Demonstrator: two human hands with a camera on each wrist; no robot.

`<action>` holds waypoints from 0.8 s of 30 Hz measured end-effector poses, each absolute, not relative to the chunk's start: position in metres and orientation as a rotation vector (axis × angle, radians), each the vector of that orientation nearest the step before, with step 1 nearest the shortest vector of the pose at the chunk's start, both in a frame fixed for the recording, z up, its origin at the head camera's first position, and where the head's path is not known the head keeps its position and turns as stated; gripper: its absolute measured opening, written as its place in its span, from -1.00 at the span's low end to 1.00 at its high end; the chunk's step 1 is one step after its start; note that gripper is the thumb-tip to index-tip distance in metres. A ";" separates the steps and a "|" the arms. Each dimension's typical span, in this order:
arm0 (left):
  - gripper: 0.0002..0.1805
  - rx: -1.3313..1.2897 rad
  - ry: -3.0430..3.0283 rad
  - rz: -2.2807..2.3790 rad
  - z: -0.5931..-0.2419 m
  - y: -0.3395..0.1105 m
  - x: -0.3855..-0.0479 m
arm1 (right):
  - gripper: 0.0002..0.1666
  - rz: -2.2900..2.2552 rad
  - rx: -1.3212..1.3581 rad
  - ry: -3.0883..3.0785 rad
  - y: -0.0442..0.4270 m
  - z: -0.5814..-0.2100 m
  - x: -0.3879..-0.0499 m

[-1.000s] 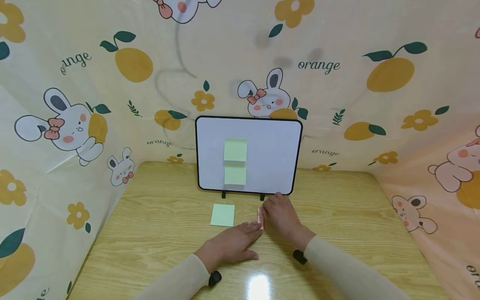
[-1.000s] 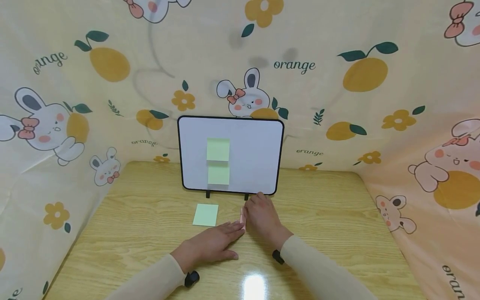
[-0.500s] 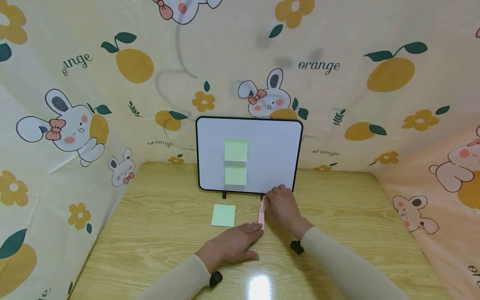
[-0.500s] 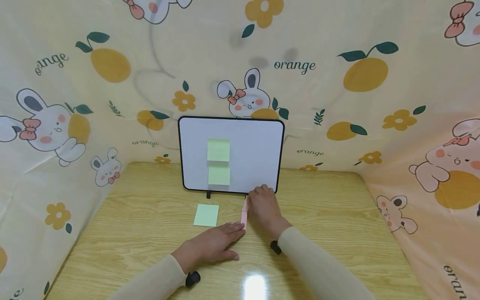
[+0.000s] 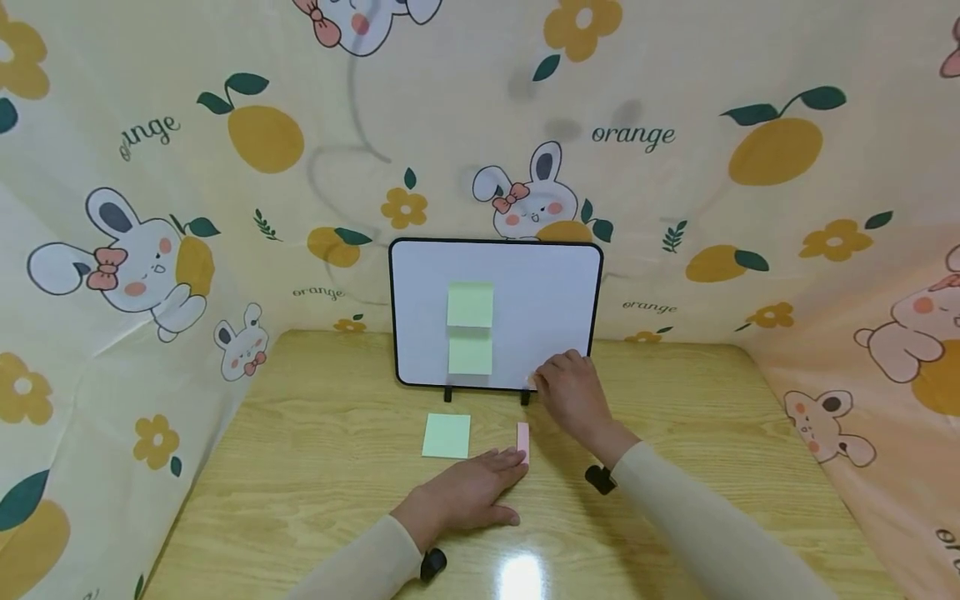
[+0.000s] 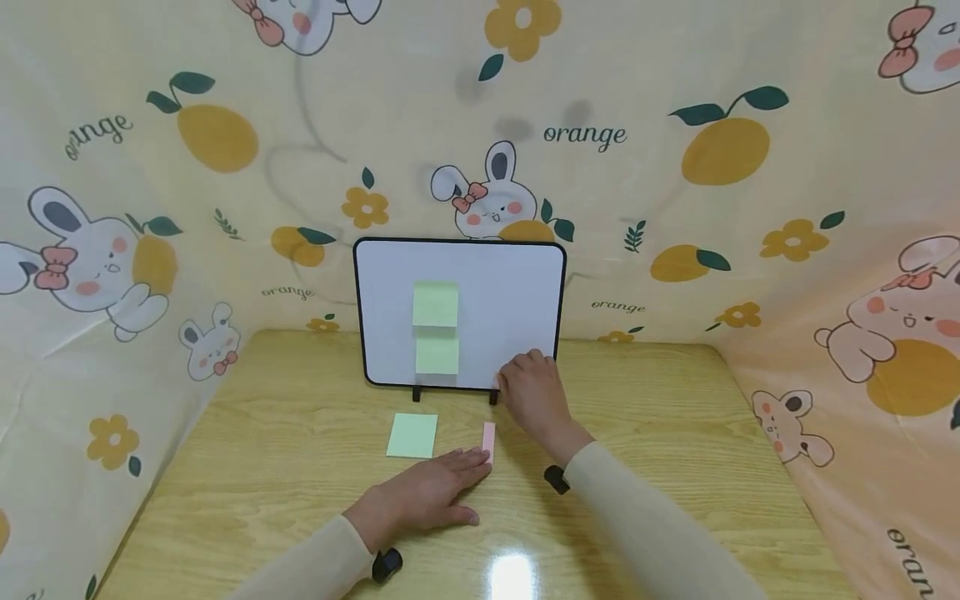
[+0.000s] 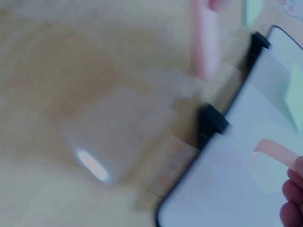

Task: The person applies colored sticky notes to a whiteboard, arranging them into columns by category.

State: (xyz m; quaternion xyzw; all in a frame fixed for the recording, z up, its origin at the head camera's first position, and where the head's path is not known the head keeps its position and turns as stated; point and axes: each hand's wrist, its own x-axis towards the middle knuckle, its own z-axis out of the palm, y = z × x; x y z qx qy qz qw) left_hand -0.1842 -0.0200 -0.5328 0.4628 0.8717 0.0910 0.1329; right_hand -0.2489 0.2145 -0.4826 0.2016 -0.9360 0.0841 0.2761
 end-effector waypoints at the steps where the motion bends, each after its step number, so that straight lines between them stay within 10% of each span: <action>1: -0.15 1.341 2.530 0.266 -0.533 -0.020 -0.184 | -0.93 0.233 0.555 -2.474 0.214 -0.476 -0.251; 24: -0.15 1.341 2.514 0.333 -0.533 -0.020 -0.184 | -0.90 0.015 0.591 -1.962 0.215 -0.414 -0.308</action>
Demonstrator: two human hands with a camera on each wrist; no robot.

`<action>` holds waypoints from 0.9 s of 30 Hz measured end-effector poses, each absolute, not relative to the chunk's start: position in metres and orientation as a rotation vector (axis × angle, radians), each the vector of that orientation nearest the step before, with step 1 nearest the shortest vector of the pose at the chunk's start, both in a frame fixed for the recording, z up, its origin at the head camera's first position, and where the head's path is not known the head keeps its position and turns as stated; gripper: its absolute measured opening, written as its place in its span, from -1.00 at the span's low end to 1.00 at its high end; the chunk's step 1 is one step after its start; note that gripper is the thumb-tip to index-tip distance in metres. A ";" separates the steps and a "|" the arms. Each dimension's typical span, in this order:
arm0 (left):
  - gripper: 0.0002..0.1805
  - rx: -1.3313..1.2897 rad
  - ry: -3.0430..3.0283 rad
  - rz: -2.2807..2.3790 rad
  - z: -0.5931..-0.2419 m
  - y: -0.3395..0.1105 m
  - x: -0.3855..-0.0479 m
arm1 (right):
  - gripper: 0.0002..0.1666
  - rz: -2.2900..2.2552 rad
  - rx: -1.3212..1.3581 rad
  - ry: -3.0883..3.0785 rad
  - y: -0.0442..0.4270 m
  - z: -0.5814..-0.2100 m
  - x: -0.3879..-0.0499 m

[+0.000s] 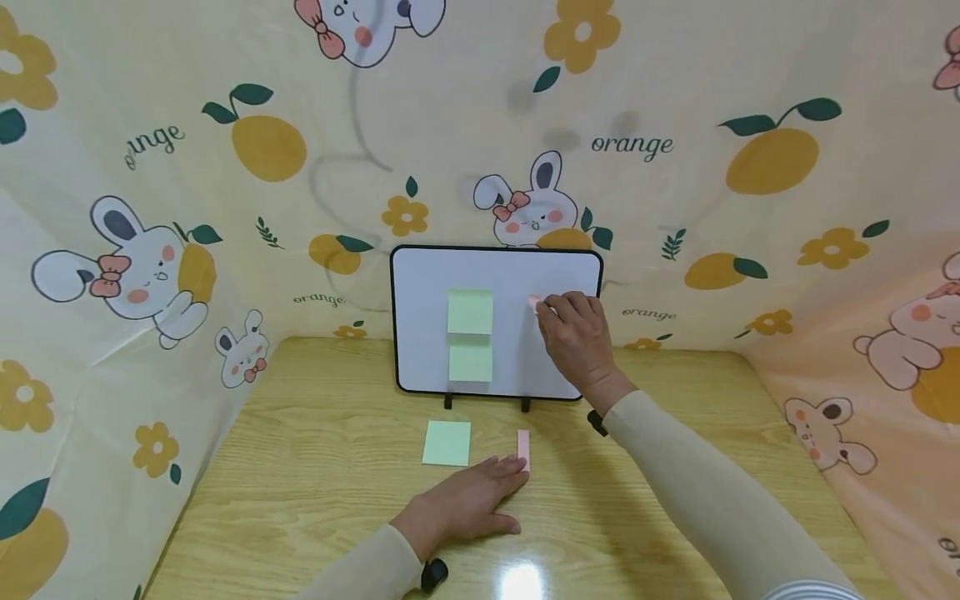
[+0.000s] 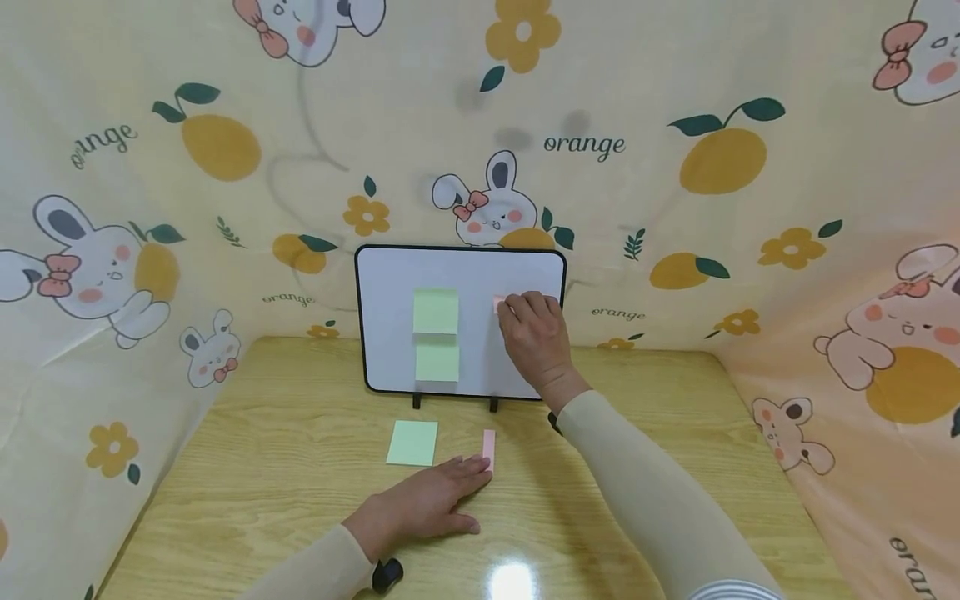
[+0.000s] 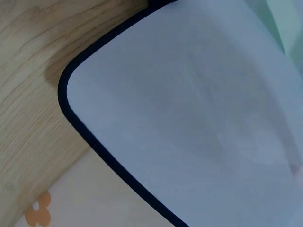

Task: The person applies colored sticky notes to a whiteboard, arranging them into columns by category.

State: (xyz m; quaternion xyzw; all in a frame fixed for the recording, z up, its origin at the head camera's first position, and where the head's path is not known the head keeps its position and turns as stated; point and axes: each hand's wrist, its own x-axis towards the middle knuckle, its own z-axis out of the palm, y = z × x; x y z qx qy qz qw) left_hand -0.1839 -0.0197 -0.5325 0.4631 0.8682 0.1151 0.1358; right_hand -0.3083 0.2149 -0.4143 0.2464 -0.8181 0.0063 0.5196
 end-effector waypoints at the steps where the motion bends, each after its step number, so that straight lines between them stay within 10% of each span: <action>1: -0.15 1.335 2.510 0.341 -0.533 -0.020 -0.184 | -0.90 0.007 0.593 -1.959 0.215 -0.415 -0.310; 27: -0.17 1.309 2.520 0.404 -0.537 -0.021 -0.184 | -0.80 -0.124 0.580 -2.154 0.223 -0.424 -0.316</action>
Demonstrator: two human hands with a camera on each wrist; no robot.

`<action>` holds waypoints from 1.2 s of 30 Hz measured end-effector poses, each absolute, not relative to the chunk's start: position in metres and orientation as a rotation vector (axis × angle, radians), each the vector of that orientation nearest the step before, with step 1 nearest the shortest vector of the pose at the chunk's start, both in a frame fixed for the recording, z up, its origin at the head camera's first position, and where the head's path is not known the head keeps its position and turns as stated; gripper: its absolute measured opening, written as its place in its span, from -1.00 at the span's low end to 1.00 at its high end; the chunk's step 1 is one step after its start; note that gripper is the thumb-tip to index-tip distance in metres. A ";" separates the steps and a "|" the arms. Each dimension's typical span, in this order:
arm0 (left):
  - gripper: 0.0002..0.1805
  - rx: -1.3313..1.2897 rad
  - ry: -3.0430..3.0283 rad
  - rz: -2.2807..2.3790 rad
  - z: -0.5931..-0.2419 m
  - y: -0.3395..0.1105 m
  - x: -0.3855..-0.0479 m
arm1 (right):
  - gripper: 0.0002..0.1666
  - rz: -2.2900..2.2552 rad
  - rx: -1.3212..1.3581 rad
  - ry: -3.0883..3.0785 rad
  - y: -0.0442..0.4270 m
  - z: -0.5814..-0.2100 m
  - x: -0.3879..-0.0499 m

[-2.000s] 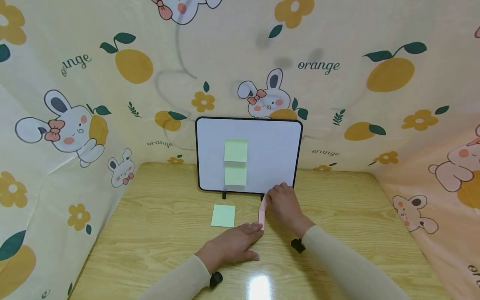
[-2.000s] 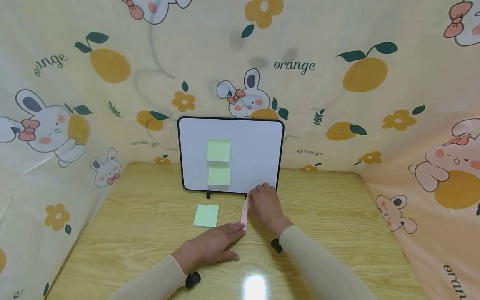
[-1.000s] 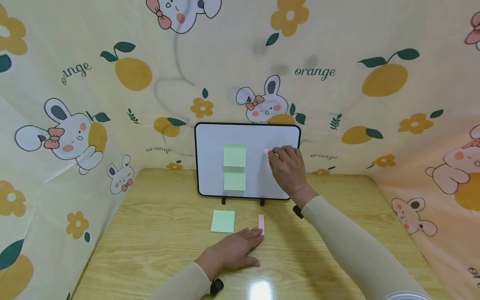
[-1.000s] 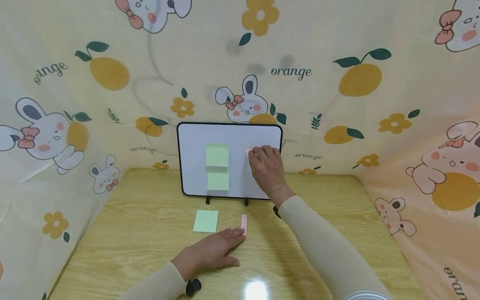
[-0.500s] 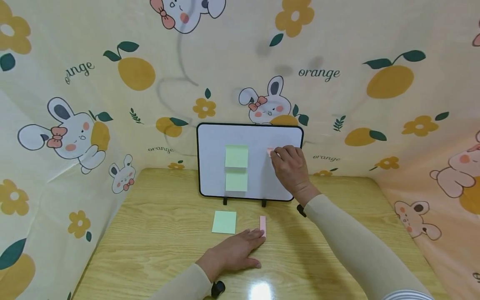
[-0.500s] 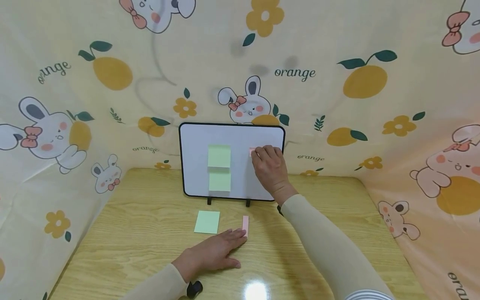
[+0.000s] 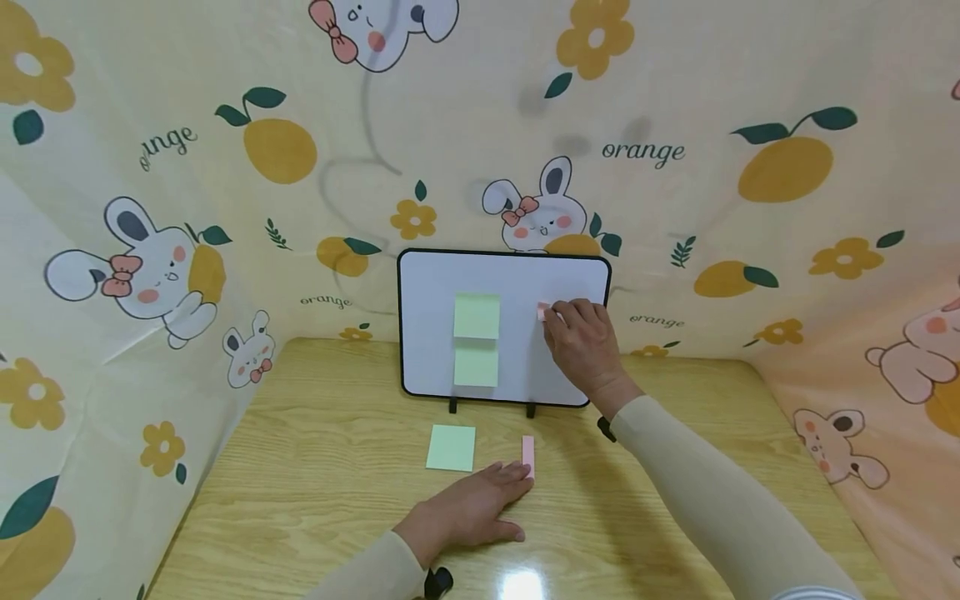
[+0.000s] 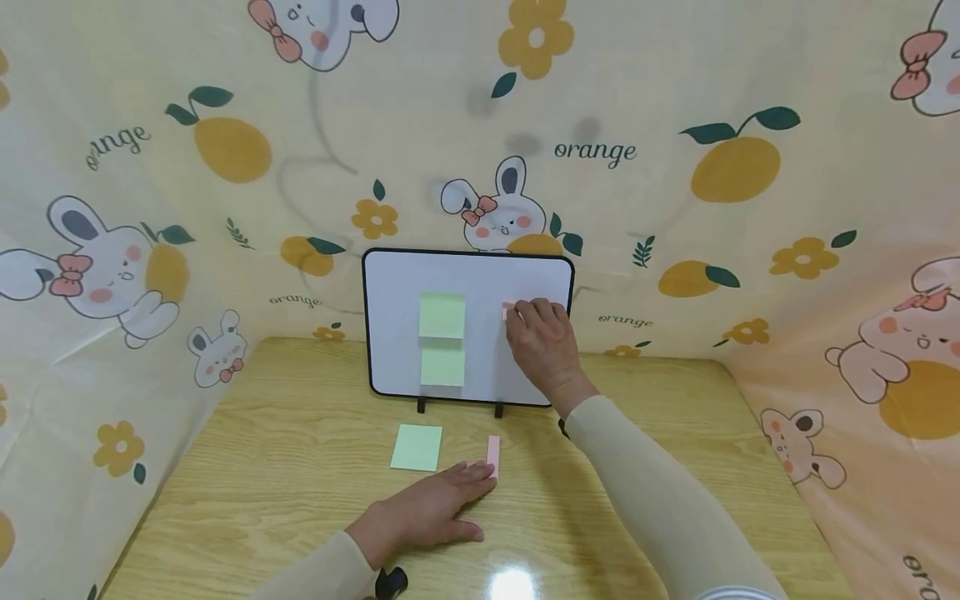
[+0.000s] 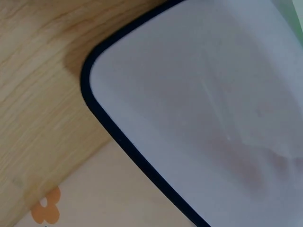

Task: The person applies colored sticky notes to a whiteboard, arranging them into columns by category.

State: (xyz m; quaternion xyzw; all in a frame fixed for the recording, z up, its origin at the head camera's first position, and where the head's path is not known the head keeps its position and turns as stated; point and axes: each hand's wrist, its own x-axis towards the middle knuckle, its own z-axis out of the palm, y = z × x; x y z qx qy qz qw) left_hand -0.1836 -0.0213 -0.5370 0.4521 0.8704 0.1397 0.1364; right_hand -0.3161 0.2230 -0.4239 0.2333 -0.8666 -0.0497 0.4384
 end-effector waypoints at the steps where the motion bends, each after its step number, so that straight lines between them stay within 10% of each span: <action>1: -0.17 1.305 2.517 0.407 -0.538 -0.021 -0.184 | -0.78 -0.126 0.581 -2.178 0.224 -0.426 -0.315; 18: -0.17 1.295 2.499 0.436 -0.539 -0.017 -0.183 | -0.12 -0.187 0.455 -2.465 0.223 -0.445 -0.310; 29: -0.23 1.359 2.565 0.252 -0.524 -0.012 -0.183 | -0.10 -0.283 0.463 -2.639 0.216 -0.483 -0.286; 36: -0.63 1.494 2.705 0.067 -0.511 0.002 -0.199 | -0.10 -0.246 0.449 -2.663 0.211 -0.492 -0.281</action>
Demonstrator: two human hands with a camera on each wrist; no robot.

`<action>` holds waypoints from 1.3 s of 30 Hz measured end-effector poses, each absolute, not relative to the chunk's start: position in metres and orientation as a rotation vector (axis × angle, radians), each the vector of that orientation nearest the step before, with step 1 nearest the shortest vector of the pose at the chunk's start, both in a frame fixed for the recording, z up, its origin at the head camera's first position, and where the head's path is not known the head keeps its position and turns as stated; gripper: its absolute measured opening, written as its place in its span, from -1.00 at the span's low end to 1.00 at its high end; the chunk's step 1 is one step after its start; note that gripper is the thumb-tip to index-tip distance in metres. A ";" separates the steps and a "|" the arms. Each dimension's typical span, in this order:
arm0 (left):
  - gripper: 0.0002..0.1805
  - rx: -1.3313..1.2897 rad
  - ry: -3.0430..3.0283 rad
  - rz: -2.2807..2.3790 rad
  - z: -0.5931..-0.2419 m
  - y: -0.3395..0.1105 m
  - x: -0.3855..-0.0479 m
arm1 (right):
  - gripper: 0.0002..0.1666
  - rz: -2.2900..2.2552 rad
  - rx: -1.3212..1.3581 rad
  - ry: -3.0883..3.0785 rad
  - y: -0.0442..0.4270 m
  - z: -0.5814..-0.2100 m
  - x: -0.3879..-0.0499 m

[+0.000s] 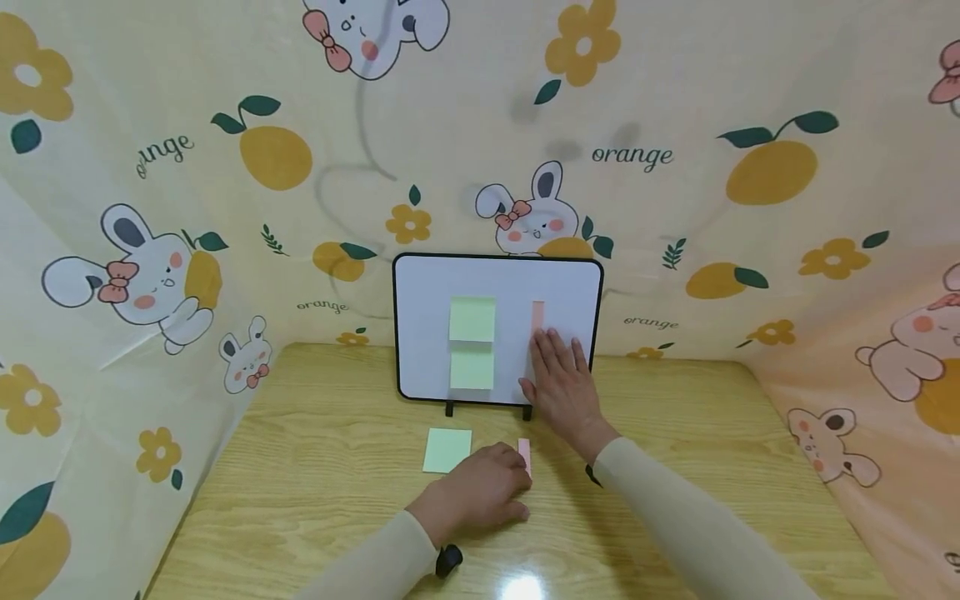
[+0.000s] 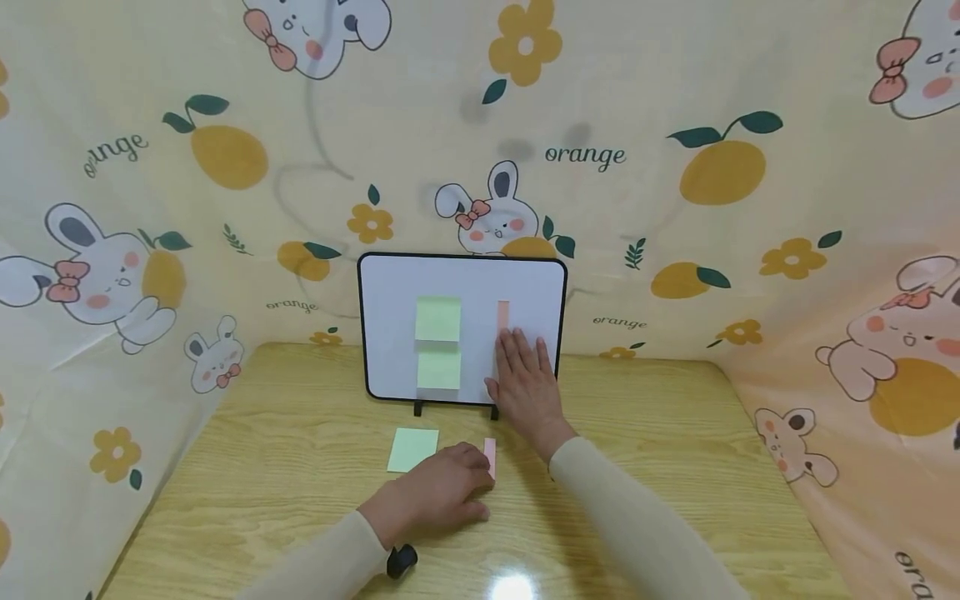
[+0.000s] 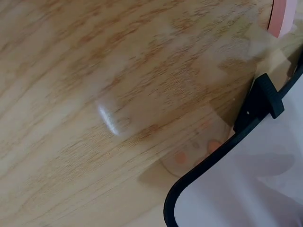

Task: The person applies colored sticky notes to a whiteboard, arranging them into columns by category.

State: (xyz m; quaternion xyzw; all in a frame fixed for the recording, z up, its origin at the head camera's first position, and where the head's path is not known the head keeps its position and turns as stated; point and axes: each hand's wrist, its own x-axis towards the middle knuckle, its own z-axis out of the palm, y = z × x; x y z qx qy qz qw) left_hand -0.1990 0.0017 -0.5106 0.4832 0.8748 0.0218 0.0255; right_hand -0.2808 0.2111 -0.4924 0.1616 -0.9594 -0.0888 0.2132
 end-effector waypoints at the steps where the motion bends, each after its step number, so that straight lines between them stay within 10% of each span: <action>1: -0.68 1.484 2.727 0.084 -0.510 0.004 -0.202 | -0.10 -0.240 0.448 -2.670 0.212 -0.493 -0.281; 6: -0.73 1.419 2.963 0.139 -0.492 0.013 -0.230 | -0.11 -0.228 0.466 -2.670 0.213 -0.494 -0.280; 18: -0.14 1.284 3.025 -0.318 -0.421 0.042 -0.317 | 0.05 -0.325 0.457 -2.803 0.211 -0.496 -0.278; 39: -0.17 1.395 3.048 -0.454 -0.408 0.041 -0.343 | 0.11 -0.351 0.434 -2.795 0.214 -0.495 -0.277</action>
